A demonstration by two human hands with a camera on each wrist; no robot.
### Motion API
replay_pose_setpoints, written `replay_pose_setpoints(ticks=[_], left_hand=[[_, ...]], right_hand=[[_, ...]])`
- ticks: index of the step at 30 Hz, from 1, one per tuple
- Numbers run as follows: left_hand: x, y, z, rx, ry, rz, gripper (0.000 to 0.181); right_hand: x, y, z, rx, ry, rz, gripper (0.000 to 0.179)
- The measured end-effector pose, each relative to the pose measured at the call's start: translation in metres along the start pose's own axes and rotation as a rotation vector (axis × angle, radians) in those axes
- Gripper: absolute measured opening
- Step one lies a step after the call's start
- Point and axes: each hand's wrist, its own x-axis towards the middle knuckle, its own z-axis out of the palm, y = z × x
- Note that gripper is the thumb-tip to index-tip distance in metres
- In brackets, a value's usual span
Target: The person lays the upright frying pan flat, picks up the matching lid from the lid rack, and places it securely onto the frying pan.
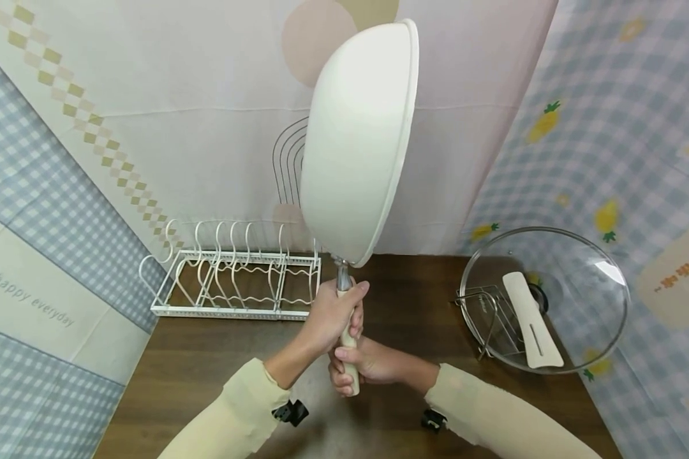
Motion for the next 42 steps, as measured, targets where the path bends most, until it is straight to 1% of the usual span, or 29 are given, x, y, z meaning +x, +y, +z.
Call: replay_pose_setpoints(ticks=[6, 15, 19, 26, 29, 36, 42], left_hand=[[0.0, 0.003, 0.003, 0.002, -0.031, 0.022, 0.038], [0.004, 0.005, 0.016, -0.036, -0.084, 0.01, 0.036], [0.005, 0.006, 0.02, -0.055, -0.115, 0.011, 0.038], [0.006, 0.005, 0.024, -0.13, -0.198, 0.004, 0.038], [0.006, 0.004, 0.025, -0.151, -0.221, 0.004, 0.039], [0.007, 0.003, 0.026, -0.203, -0.284, 0.001, 0.037], [0.009, 0.0, 0.027, -0.274, -0.342, 0.002, 0.038]], right_hand=[[-0.003, -0.003, 0.0, -0.006, 0.013, -0.004, 0.07], [-0.017, -0.013, 0.005, -0.015, 0.04, -0.012, 0.065], [-0.022, -0.015, 0.007, -0.028, 0.053, -0.014, 0.063], [-0.026, -0.017, 0.01, -0.024, 0.048, -0.029, 0.065], [-0.028, -0.017, 0.01, -0.016, 0.044, -0.031, 0.066], [-0.032, -0.018, 0.012, -0.023, 0.03, -0.026, 0.062], [-0.036, -0.019, 0.014, -0.012, 0.025, -0.026, 0.059]])
